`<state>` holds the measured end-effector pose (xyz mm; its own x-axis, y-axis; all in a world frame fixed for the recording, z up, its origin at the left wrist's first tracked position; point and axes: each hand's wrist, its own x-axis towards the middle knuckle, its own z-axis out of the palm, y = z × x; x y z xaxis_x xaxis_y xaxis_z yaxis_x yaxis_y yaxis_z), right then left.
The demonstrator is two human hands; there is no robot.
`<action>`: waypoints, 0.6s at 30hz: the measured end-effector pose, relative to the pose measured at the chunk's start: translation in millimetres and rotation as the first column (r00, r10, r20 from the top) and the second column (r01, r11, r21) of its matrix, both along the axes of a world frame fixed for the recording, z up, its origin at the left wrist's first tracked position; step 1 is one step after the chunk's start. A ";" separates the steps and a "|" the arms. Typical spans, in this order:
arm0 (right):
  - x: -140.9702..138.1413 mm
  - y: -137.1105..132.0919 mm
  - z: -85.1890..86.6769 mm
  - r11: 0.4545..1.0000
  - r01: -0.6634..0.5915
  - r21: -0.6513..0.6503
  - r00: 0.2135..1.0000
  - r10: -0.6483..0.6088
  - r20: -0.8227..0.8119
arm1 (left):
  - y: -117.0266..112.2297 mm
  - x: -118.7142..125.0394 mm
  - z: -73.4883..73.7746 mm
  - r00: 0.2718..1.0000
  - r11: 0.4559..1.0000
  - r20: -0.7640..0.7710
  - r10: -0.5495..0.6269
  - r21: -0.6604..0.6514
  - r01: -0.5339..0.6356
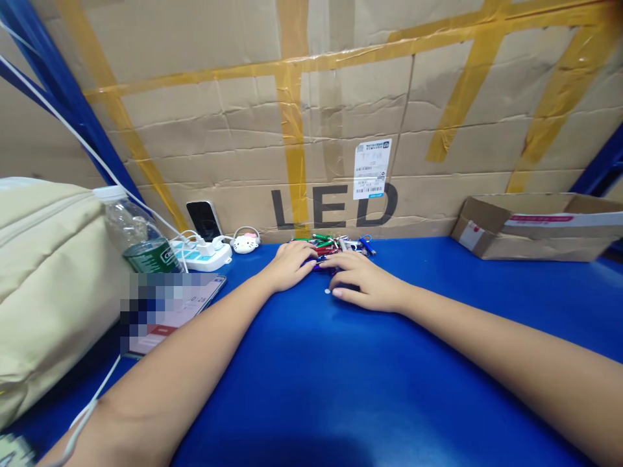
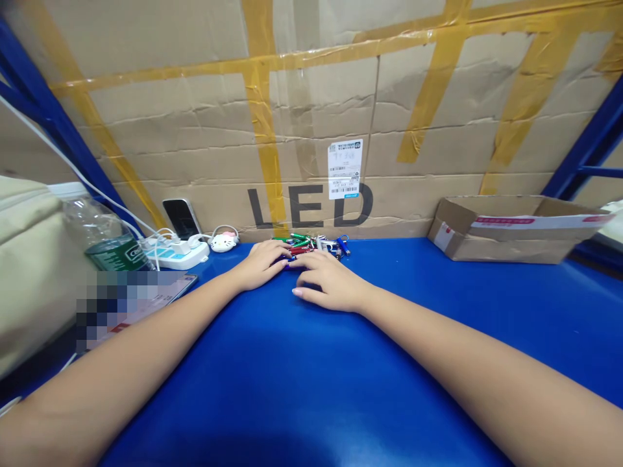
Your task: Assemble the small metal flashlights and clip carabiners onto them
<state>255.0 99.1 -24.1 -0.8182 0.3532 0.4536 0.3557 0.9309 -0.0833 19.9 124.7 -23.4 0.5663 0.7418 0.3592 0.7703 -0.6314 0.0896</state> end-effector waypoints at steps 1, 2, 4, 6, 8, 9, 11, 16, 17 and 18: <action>-0.3 0.6 -0.7 1.000 0.016 0.008 0.999 -0.016 -0.039 | -0.1 -0.1 0.0 1.000 1.000 -0.007 -0.004 0.001 0.004; -0.5 1.5 -1.6 0.999 0.036 0.015 0.997 -0.035 -0.069 | -0.2 -0.1 0.2 1.000 1.000 -0.013 -0.009 0.004 0.009; -1.0 3.6 -3.7 0.998 0.058 0.028 0.995 -0.055 -0.087 | -0.7 -0.1 0.7 1.000 1.000 -0.022 -0.017 0.008 0.017; -1.1 5.4 -5.7 0.998 0.029 0.050 0.998 -0.027 -0.055 | -1.2 -0.1 1.2 0.999 1.000 -0.029 -0.022 0.009 0.022; -0.9 6.5 -7.0 0.996 -0.038 0.080 0.999 0.040 -0.015 | -1.5 0.0 1.3 0.999 1.000 -0.033 -0.021 0.009 0.021; -0.8 6.6 -7.3 0.993 -0.076 0.092 0.997 0.077 -0.004 | -1.6 0.1 1.1 0.999 1.000 -0.032 -0.018 0.010 0.018; -0.7 6.3 -7.1 0.987 -0.128 0.099 0.992 0.129 0.000 | -1.5 0.2 0.6 1.000 1.000 -0.030 -0.009 0.013 0.010; -1.4 4.2 -5.2 0.996 -0.064 0.067 0.995 0.069 -0.068 | -1.0 0.6 -0.2 0.999 1.000 -0.037 -0.010 0.012 0.011; -1.5 3.6 -4.8 0.996 -0.064 0.062 0.995 0.069 -0.073 | -1.0 0.7 -0.1 0.999 1.000 -0.038 -0.010 0.014 0.010; -1.6 2.9 -4.5 0.995 -0.078 0.058 0.994 0.082 -0.072 | -1.1 0.8 0.1 0.999 1.000 -0.040 -0.008 0.015 0.009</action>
<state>253.4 102.0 -28.6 -0.8062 0.2613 0.5308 0.2749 0.9599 -0.0550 20.7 123.6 -23.3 0.5866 0.7317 0.3473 0.7676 -0.6390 0.0498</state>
